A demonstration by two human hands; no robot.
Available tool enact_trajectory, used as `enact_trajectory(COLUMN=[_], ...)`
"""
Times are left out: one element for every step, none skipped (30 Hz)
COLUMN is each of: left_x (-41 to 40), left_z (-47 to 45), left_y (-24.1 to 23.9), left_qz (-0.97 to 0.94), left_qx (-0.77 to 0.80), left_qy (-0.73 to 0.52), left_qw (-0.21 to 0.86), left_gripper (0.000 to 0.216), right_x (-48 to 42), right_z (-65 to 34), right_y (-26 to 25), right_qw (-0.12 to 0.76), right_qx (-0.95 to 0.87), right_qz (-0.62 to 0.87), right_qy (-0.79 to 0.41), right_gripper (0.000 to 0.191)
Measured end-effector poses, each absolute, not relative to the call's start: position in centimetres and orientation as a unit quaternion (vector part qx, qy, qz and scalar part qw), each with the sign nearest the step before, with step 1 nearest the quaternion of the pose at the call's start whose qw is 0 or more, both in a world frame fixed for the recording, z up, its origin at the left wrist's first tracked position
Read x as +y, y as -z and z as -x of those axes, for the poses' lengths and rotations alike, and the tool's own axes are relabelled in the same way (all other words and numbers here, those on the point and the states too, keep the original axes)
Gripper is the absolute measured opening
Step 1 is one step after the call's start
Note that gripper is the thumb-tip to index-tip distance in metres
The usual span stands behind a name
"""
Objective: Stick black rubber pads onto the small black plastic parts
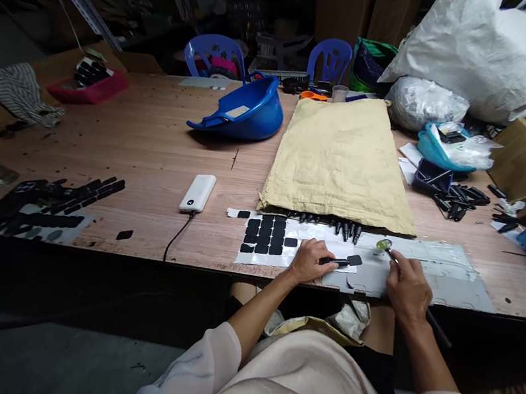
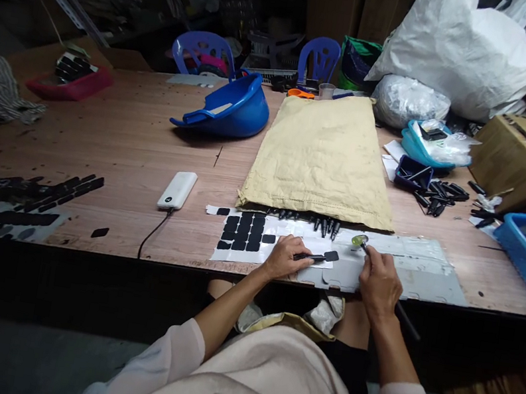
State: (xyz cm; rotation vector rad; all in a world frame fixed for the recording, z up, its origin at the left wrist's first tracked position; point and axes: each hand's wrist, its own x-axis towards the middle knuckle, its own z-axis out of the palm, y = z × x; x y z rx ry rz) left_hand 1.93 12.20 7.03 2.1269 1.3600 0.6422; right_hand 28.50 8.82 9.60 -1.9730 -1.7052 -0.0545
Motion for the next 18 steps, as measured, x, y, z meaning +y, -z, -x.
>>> enact_trajectory(left_x=[12.2, 12.2, 12.1, 12.1, 12.0, 12.0, 11.9, 11.8, 11.8, 11.8, 11.7, 11.8, 11.8, 11.9, 11.9, 12.0, 11.9, 11.7], left_z=[-1.9, -1.9, -1.8, -1.8, -1.7, -1.6, -1.5, -1.5, -1.4, -1.4, -1.3, -1.3, -1.3, -1.3, -1.3, -1.3, -1.3, -1.3], left_y=[-7.1, -7.2, -7.3, -7.4, -7.5, -7.6, -7.7, -7.7, -7.8, -7.8, -7.8, -7.8, -7.8, -7.9, -8.0, -8.1, -8.2, -8.3], left_qz=[-0.787, -0.787, -0.786, -0.785, -0.783, -0.781, -0.778, -0.776, -0.775, -0.774, -0.773, -0.773, -0.773, -0.772, -0.772, -0.772, -0.772, -0.773], left_qx=[0.502, 0.501, 0.5, 0.499, 0.498, 0.498, 0.498, 0.499, 0.499, 0.5, 0.501, 0.501, 0.503, 0.503, 0.504, 0.503, 0.499, 0.494], left_qy=[-0.239, -0.242, -0.245, -0.248, -0.251, -0.253, -0.255, -0.257, -0.258, -0.258, -0.258, -0.257, -0.256, -0.255, -0.255, -0.257, -0.262, -0.271], left_qw=[0.266, 0.268, 0.27, 0.272, 0.276, 0.28, 0.284, 0.288, 0.29, 0.292, 0.292, 0.292, 0.291, 0.292, 0.292, 0.293, 0.293, 0.291], left_gripper=[0.017, 0.016, 0.016, 0.017, 0.018, 0.02, 0.022, 0.024, 0.025, 0.026, 0.027, 0.027, 0.027, 0.028, 0.028, 0.027, 0.027, 0.026], right_x=[9.5, 10.1, 10.7, 11.1, 11.5, 11.7, 11.8, 11.9, 11.9, 11.9, 11.8, 11.8, 11.7, 11.7, 11.6, 11.6, 11.6, 11.6], right_z=[-29.3, -29.9, -30.3, -30.5, -30.6, -30.5, -30.3, -30.0, -29.8, -29.6, -29.5, -29.4, -29.3, -29.3, -29.3, -29.3, -29.2, -29.2], right_y=[-9.3, -8.9, -8.6, -8.3, -8.0, -7.8, -7.7, -7.6, -7.6, -7.6, -7.6, -7.7, -7.7, -7.8, -7.9, -8.0, -8.0, -8.1], right_qw=[0.242, 0.226, 0.217, 0.213, 0.212, 0.212, 0.212, 0.211, 0.21, 0.209, 0.207, 0.205, 0.202, 0.2, 0.198, 0.196, 0.194, 0.192], right_qx=[-0.627, -0.623, -0.62, -0.614, -0.607, -0.6, -0.594, -0.589, -0.586, -0.585, -0.585, -0.585, -0.586, -0.587, -0.588, -0.589, -0.59, -0.59], right_qz=[0.74, 0.747, 0.752, 0.757, 0.763, 0.768, 0.772, 0.776, 0.777, 0.778, 0.779, 0.779, 0.78, 0.779, 0.779, 0.779, 0.779, 0.779], right_qy=[0.032, 0.042, 0.051, 0.06, 0.067, 0.074, 0.079, 0.083, 0.086, 0.088, 0.09, 0.09, 0.09, 0.09, 0.088, 0.087, 0.086, 0.087], right_gripper=[0.031, 0.03, 0.029, 0.029, 0.029, 0.03, 0.03, 0.031, 0.031, 0.031, 0.031, 0.031, 0.031, 0.032, 0.032, 0.032, 0.032, 0.033])
